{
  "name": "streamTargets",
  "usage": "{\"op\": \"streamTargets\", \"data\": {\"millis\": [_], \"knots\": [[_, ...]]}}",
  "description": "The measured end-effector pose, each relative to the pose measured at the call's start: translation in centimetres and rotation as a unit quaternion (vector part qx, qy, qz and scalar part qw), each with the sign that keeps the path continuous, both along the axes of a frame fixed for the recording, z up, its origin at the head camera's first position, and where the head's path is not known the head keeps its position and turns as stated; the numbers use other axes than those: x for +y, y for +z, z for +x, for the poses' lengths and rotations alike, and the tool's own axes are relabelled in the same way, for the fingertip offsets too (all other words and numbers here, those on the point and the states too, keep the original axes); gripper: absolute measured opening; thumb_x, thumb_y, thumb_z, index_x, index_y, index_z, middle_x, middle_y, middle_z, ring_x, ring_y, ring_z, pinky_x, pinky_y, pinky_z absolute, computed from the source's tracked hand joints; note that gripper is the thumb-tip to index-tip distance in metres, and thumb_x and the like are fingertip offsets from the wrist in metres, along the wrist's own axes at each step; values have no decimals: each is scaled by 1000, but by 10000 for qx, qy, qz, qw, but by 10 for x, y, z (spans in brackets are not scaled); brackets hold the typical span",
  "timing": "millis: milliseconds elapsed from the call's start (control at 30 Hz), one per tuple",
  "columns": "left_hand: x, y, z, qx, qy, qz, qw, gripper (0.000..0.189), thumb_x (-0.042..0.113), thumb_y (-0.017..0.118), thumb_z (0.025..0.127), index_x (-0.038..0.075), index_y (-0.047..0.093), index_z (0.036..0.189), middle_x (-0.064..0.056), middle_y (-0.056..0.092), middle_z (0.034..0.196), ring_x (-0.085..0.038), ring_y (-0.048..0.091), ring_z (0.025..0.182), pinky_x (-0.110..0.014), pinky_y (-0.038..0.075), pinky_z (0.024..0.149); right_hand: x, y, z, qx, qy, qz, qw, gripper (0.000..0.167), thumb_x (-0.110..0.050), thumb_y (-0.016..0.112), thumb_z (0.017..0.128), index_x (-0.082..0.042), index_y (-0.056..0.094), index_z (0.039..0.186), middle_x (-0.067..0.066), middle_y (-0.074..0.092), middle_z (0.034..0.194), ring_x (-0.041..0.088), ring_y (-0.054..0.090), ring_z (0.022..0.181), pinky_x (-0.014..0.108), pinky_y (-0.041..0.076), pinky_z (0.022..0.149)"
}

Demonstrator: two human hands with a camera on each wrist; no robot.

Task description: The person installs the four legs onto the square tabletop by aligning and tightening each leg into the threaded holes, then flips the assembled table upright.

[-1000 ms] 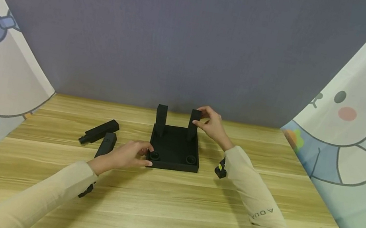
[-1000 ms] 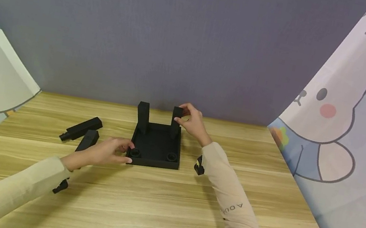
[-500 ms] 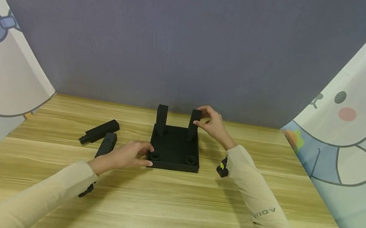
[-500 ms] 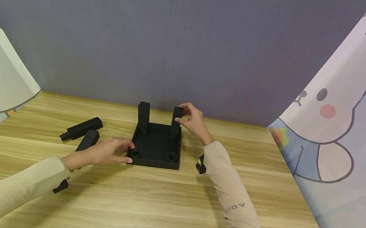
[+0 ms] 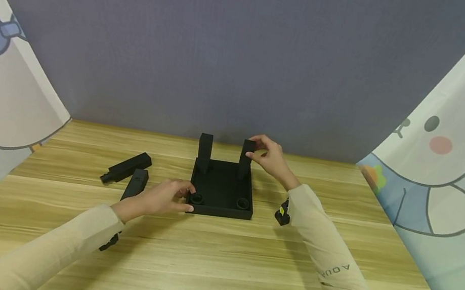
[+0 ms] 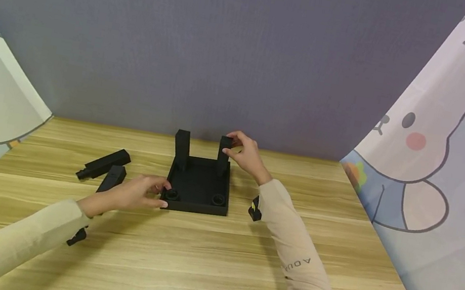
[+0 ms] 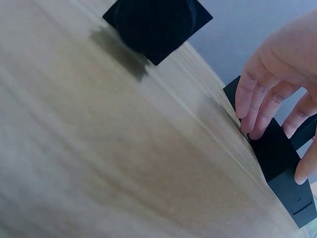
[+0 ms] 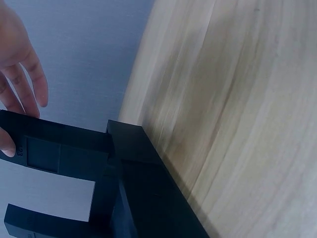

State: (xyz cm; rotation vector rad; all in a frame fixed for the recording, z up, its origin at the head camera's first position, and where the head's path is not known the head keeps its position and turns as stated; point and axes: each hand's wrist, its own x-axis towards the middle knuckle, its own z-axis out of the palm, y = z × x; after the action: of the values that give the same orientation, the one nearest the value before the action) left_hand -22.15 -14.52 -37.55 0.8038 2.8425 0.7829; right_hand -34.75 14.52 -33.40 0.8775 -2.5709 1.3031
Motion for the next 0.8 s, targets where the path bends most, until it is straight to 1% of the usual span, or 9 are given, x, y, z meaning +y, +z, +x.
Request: {"op": "streamTargets", "data": {"millis": [200, 367, 433, 500, 600, 667, 800], "knots": [[0, 1, 0, -27, -1, -62, 10000, 42, 38, 67, 81, 13, 58, 113, -6, 63, 107, -19, 61, 93, -34, 51, 75, -1, -2, 0, 189, 23, -48, 9998, 35, -10, 68, 82, -5, 56, 115, 14, 61, 103, 29, 61, 91, 28, 49, 57], [-1, 1, 0, -31, -66, -69, 9999, 41, 36, 68, 81, 13, 57, 114, -6, 63, 105, -19, 61, 93, -35, 52, 76, -1, 0, 0, 75, -2, 19, 10000, 36, -12, 67, 83, -6, 56, 116, 14, 62, 105, 28, 62, 93, 30, 48, 59], [-2, 3, 0, -109, -76, -16, 9999, 41, 34, 68, 82, 13, 57, 115, -6, 63, 105, -20, 60, 94, -35, 51, 77, -1, -1, 0, 63, -27, 36, 10000, 36, -13, 67, 83, -7, 56, 116, 14, 62, 105, 28, 62, 93, 29, 48, 58], [-2, 6, 1, -249, -33, 31, 9997, 41, 33, 68, 82, 14, 56, 116, -5, 62, 105, -20, 60, 95, -35, 51, 78, -1, -1, -1, 59, -46, 46, 10000, 36, -13, 67, 83, -7, 56, 116, 13, 62, 105, 27, 62, 93, 29, 48, 58], [-4, 11, 2, -361, 53, 68, 9993, 41, 32, 68, 82, 14, 56, 118, -5, 62, 105, -21, 59, 97, -35, 51, 78, -1, -1, -1, 51, -87, 69, 9999, 36, -14, 68, 82, -8, 56, 116, 13, 62, 104, 26, 62, 93, 31, 49, 61], [-6, 15, 3, -306, 100, 29, 9995, 42, 32, 67, 83, 13, 56, 118, -6, 62, 106, -21, 59, 97, -34, 52, 77, -1, -1, -1, 35, -120, 94, 9999, 36, -15, 68, 82, -9, 56, 116, 12, 63, 103, 25, 62, 93, 32, 50, 64], [-13, 21, 2, -34, 152, -105, 9998, 45, 32, 67, 83, 10, 55, 121, -9, 61, 111, -25, 59, 99, -37, 51, 77, -1, -1, -1, 29, -152, 118, 9998, 36, -16, 69, 82, -10, 56, 116, 10, 63, 102, 24, 62, 93, 35, 50, 67]]}}
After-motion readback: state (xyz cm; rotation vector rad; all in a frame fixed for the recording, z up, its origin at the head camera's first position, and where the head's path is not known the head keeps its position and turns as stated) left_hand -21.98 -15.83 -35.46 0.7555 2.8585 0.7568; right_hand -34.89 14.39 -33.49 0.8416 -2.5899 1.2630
